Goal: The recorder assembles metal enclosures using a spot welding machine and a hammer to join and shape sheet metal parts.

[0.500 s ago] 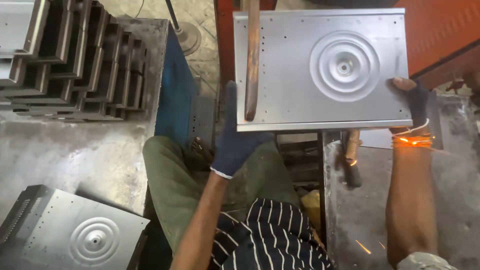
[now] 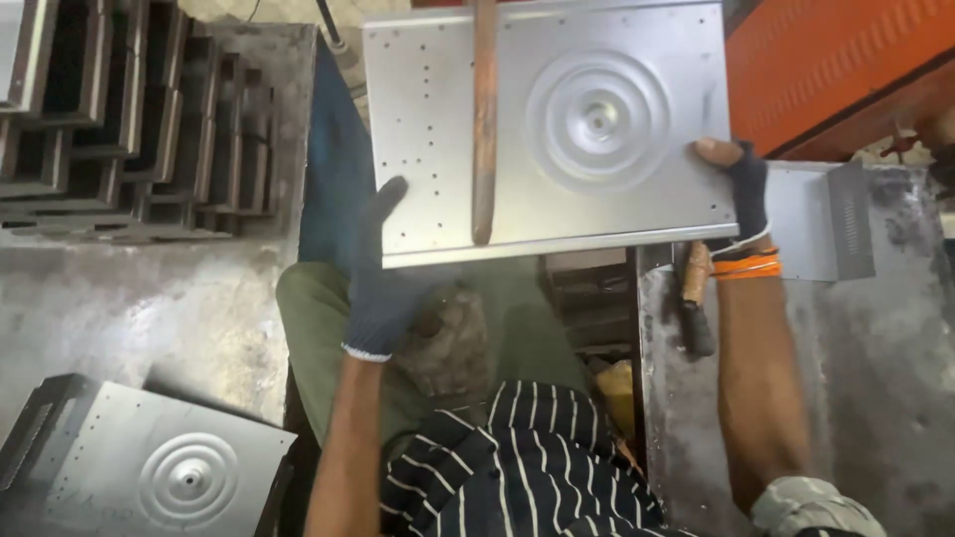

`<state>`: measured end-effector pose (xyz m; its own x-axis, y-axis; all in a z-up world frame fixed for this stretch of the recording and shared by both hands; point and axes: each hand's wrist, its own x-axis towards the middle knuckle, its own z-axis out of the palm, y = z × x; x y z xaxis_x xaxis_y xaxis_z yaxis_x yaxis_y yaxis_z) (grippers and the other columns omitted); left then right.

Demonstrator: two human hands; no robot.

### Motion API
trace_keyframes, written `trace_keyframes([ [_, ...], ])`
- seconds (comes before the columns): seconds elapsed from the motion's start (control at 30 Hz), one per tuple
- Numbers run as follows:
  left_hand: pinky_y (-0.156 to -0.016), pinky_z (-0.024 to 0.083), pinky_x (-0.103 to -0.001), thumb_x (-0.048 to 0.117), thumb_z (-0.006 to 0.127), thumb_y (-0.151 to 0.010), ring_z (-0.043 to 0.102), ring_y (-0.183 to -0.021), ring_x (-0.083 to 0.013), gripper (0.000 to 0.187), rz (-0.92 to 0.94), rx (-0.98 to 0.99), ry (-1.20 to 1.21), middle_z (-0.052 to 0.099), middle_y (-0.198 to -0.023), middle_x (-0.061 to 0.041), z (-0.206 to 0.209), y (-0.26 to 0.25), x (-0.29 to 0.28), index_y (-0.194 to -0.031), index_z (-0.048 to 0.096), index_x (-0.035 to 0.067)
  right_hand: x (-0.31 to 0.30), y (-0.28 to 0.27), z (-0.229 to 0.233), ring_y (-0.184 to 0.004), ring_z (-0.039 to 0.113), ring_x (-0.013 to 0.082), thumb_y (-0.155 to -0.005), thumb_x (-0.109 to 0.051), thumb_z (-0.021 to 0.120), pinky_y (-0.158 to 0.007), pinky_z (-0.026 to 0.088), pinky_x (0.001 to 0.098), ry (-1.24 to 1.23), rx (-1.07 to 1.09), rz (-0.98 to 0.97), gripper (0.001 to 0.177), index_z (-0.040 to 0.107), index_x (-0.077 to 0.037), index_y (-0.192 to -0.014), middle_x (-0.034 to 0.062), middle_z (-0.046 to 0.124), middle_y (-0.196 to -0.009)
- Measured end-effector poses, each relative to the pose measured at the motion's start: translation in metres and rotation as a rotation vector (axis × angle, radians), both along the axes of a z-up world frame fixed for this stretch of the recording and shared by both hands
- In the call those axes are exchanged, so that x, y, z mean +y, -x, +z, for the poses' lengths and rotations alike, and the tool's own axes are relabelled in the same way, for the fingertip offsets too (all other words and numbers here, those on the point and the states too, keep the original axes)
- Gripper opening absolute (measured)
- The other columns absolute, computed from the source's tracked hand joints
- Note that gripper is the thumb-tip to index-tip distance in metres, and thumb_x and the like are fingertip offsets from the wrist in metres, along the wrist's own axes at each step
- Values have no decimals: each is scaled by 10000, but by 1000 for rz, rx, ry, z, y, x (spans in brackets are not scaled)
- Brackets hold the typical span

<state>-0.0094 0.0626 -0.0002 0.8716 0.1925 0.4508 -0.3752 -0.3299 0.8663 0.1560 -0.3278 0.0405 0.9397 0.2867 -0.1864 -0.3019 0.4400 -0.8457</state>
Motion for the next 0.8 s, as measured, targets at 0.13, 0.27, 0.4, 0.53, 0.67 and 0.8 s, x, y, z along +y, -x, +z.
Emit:
trace_keyframes([
  [0.13,-1179,482,-406,226,969,-696,541,-1397,-296,973,51,45,-32,513,-1498,-144,0,4,3,-1505,462,40,1,-4,-17,-840,741,228,-896,-192,657,-788,610,330,156,-75,-70,303,714,48,-1072,152,749,-994],
  [0.27,-1237,478,-405,185,921,-790,556,-1448,-295,865,57,-1,-70,539,-1553,-140,4,15,22,-1530,497,46,-6,-10,-56,-782,682,243,-956,-207,690,-740,569,362,221,-110,-119,277,695,52,-1056,154,701,-949],
  [0.4,-1184,494,-396,244,948,-720,546,-1391,-287,934,67,40,-31,526,-1489,-146,5,24,32,-1496,472,35,32,14,-38,-868,707,224,-898,-210,698,-814,587,336,273,-85,-117,351,707,58,-1125,148,731,-1019],
  [0.53,-1205,481,-404,243,952,-734,545,-1424,-289,913,116,60,-46,539,-1527,-140,16,18,42,-1502,502,38,62,17,-2,-883,749,257,-848,-219,643,-846,625,343,40,18,-13,422,688,60,-1161,172,757,-1028],
  [0.67,-1216,471,-397,260,975,-725,529,-1418,-278,952,124,-52,-34,525,-1517,-122,-1,13,69,-1505,477,38,51,-15,-100,-913,707,252,-937,-161,681,-848,594,374,183,-152,-72,412,648,105,-1250,181,713,-1084],
  [0.8,-1204,474,-401,246,978,-712,553,-1412,-277,916,144,22,-67,556,-1508,-121,1,28,76,-1479,523,34,92,23,-14,-881,752,255,-859,-175,623,-827,639,357,24,-190,117,451,648,76,-1234,171,738,-1039],
])
